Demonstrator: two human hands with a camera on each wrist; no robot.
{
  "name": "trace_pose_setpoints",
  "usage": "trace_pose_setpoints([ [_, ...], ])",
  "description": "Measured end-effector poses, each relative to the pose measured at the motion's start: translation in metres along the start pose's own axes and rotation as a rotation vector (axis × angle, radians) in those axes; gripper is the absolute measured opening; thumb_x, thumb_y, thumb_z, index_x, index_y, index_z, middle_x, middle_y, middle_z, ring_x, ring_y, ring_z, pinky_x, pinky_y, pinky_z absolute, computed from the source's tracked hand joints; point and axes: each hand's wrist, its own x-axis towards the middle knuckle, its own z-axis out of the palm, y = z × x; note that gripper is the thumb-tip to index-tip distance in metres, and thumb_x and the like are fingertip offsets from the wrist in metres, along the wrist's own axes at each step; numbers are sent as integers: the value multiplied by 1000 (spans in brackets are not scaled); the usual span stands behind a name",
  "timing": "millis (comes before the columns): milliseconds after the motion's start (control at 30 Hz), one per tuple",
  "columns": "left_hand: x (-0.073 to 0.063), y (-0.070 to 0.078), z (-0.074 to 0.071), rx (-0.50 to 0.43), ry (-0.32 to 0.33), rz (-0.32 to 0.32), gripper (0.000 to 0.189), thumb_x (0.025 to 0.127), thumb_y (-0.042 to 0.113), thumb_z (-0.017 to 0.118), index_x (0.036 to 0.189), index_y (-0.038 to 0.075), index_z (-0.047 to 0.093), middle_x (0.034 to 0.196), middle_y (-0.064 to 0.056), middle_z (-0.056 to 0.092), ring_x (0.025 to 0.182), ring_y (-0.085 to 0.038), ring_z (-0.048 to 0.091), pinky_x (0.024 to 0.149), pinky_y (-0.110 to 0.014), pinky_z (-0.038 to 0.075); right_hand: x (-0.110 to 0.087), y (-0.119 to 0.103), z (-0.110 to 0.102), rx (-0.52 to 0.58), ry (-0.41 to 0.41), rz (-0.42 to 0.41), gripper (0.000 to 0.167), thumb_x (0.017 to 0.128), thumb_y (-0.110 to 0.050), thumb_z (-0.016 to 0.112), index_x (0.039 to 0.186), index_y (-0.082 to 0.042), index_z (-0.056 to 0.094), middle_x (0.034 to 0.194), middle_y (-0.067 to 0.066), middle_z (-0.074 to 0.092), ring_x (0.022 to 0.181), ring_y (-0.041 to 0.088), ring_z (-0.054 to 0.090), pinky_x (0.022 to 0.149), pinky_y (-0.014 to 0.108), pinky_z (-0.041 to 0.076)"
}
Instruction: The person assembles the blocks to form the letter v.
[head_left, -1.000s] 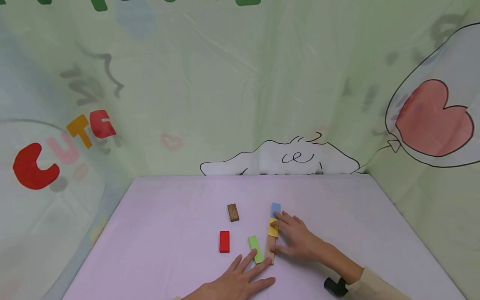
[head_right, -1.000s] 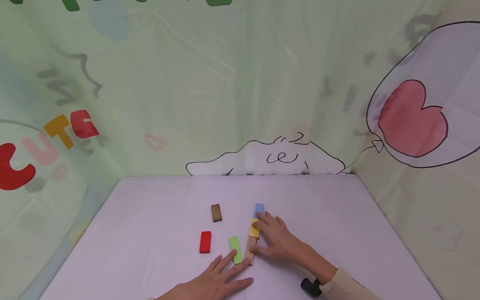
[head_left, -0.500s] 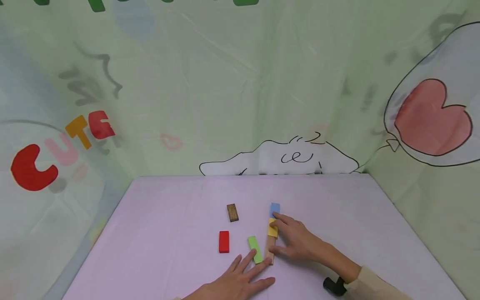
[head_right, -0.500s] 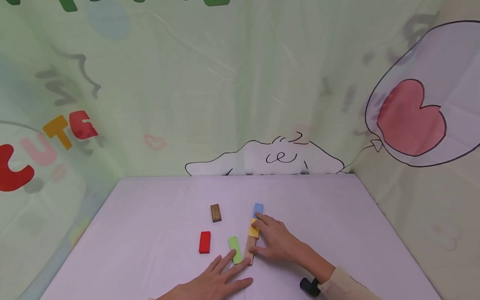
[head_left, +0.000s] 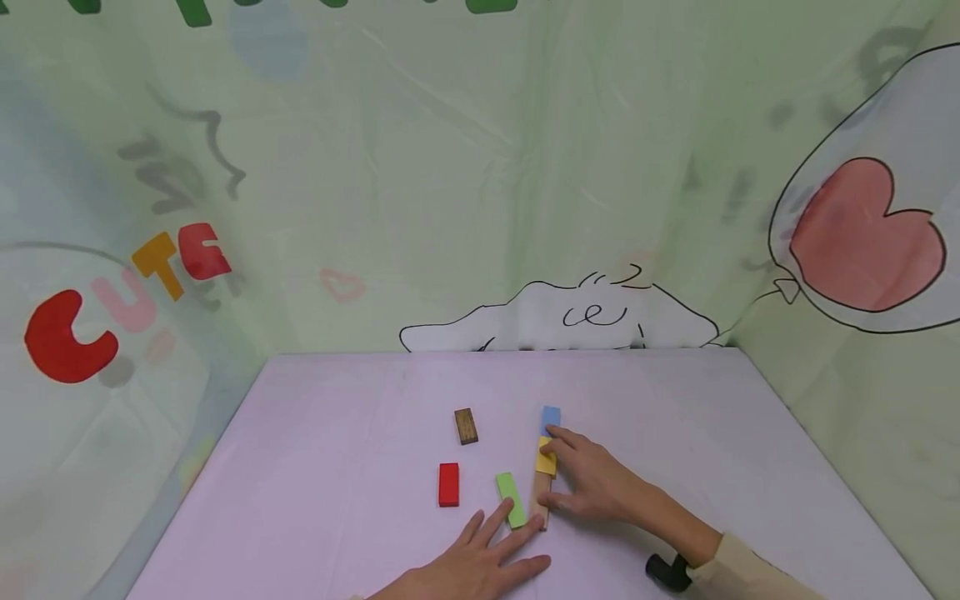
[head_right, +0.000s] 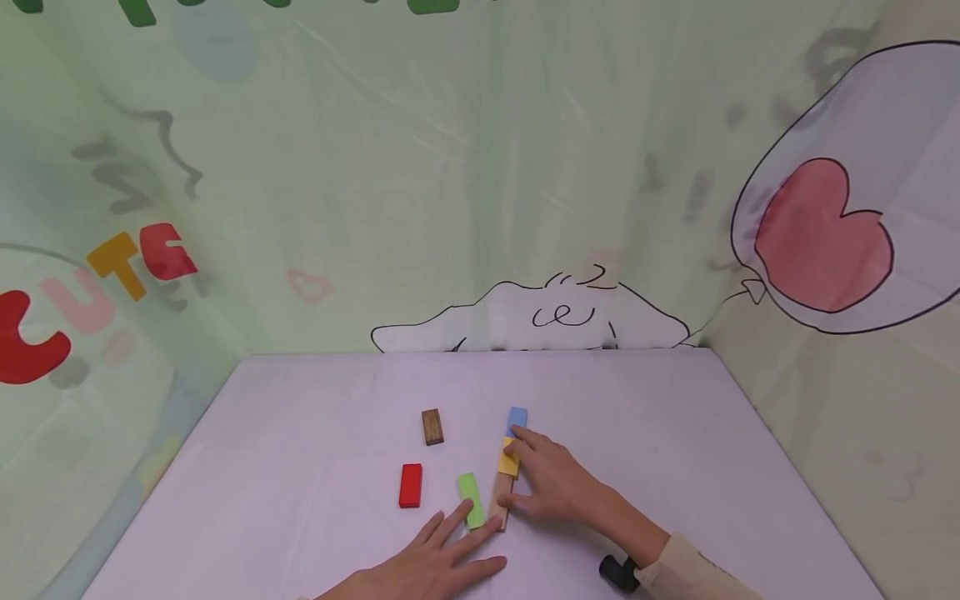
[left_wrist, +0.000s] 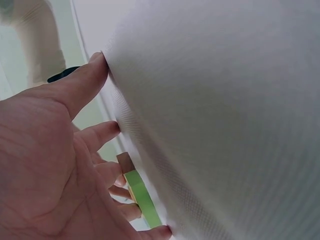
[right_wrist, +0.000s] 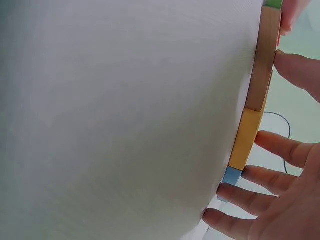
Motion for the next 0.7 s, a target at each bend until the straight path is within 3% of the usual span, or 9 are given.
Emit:
trace_pose_setpoints([
  [267, 1, -1, 1, -84, -31, -16, 73, 105, 68, 42, 169, 39, 22, 182, 5, 1, 166, -41, 11, 121, -66, 38, -1, 0, 1, -3, 1, 2, 67, 87, -52, 83, 132, -7, 63, 157, 26, 52, 137, 49, 59, 108, 63, 51],
  [467, 2, -2, 2, -89, -18, -5, 75, 105, 68, 42, 170, 37, 20, 182, 5, 0, 167, -41, 10, 120, -67, 38, -3, 1, 0, -6, 14, -7, 66, 87, -52, 83, 132, -8, 63, 156, 25, 53, 137, 48, 59, 107, 63, 52],
  [567, 3, -3, 3, -62, 4, 2, 77, 104, 70, 43, 170, 36, 22, 182, 5, 2, 167, -40, 13, 119, -67, 40, -4, 2, 0, -8, 25, -20, 66, 88, -52, 83, 132, -8, 63, 156, 25, 53, 136, 48, 60, 106, 62, 53],
  [700, 5, -4, -1, 54, 60, -8, 74, 104, 67, 48, 167, 32, 33, 180, 4, 15, 164, -39, 23, 114, -64, 46, -3, 1, 0, -9, 23, -22, 66, 87, -53, 83, 132, -8, 63, 156, 25, 53, 136, 47, 60, 106, 62, 53],
])
